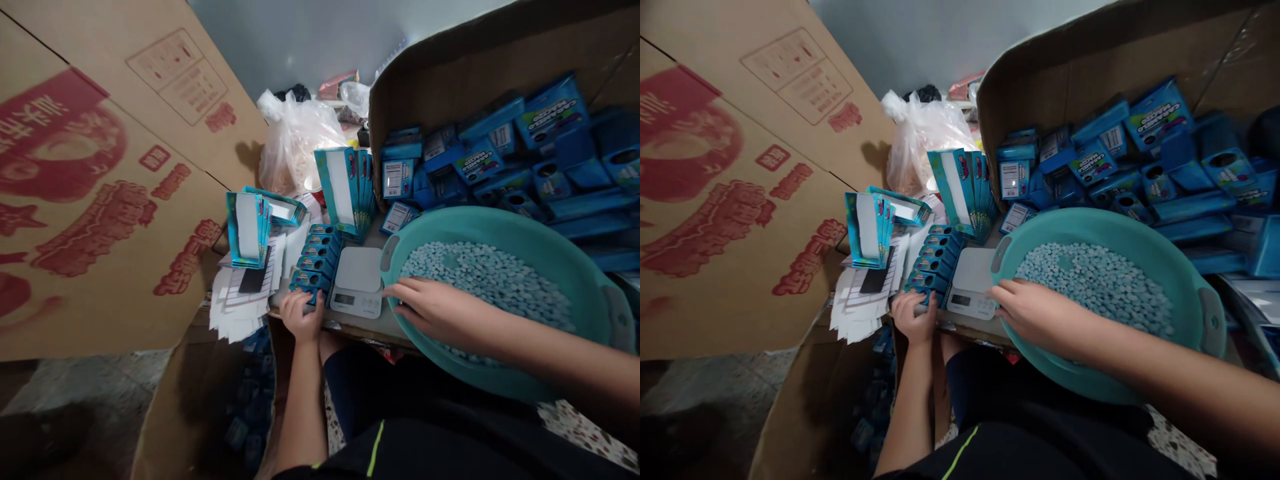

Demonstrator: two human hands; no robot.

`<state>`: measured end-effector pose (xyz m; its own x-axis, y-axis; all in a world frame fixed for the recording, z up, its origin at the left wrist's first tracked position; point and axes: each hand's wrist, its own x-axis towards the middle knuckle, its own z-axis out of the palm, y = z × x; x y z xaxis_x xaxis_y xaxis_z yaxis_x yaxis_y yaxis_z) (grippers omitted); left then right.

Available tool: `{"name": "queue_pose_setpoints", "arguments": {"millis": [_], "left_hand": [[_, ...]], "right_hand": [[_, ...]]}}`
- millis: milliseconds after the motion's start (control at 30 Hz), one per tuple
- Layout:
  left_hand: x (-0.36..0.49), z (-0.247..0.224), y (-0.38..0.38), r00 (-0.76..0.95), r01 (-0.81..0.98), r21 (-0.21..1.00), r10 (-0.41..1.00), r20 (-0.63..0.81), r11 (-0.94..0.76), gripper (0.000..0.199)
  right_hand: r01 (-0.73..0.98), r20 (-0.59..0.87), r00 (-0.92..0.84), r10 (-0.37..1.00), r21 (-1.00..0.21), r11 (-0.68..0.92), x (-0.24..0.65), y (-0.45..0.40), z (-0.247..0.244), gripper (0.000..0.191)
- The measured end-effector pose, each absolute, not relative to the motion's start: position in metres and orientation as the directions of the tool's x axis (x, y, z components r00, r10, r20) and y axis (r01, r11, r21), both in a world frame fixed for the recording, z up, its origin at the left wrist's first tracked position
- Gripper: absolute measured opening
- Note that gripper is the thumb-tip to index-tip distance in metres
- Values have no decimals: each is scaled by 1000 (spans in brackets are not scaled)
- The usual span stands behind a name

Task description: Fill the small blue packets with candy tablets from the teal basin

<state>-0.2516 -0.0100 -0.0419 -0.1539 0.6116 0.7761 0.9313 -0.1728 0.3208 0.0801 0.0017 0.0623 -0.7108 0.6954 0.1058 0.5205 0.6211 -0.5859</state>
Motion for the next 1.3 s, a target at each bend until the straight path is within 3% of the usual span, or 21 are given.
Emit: {"name": "queue_pose_setpoints", "arguments": {"millis": [100, 200, 333, 467, 567, 667, 767, 867, 933, 1000, 1100, 1167, 1300], "left_hand": [[-222, -26, -21, -285, 895, 421, 538, 793, -148, 30], [-176, -17, -43, -430, 711, 654, 576, 696, -259, 34], [-123, -11, -64, -145, 435, 770, 808, 572, -467, 46], [-99, 1, -61, -178, 115, 975, 962, 208, -189, 40], [-98, 14, -54, -177, -27, 999, 984, -25, 20, 50], [-101, 24, -51, -115, -43, 993, 987, -110, 106, 55], [-101, 23, -52, -81, -2, 995, 992, -98, 99, 56], [-105, 15, -55, -106, 92, 995, 994, -22, 32, 48], [-118, 11, -55, -211, 241, 968, 971, 115, -62, 42], [-142, 12, -52, -291, 491, 856, 896, 335, -160, 31], [-189, 19, -39, -254, 799, 577, 775, 578, -169, 19], [-218, 23, -28, -172, 881, 444, 762, 624, -165, 19], [-247, 21, -9, 14, 926, 318, 858, 513, -204, 26]], "right_hand": [[537, 86, -623, 778, -676, 505, 81, 2, 65, 36], [527, 81, -618, 782, -696, 488, 80, 2, 67, 35], [494, 119, -658, 744, -677, 546, 78, 0, 67, 27], [484, 124, -671, 731, -674, 559, 76, -5, 64, 35], [496, 123, -668, 734, -662, 563, 74, -7, 59, 54], [521, 109, -685, 721, -617, 589, 72, -9, 53, 73], [553, 104, -713, 693, -525, 647, 72, -12, 49, 87], [555, 75, -753, 654, -462, 692, 73, -15, 47, 91], [529, 70, -784, 617, -446, 722, 74, -16, 49, 90], [503, 83, -800, 594, -445, 741, 74, -15, 51, 87], [503, 75, -802, 592, -450, 738, 71, -15, 55, 80], [523, 33, -807, 590, -424, 739, 70, -15, 56, 78], [519, 4, -827, 563, -380, 765, 71, -17, 57, 82]]}}
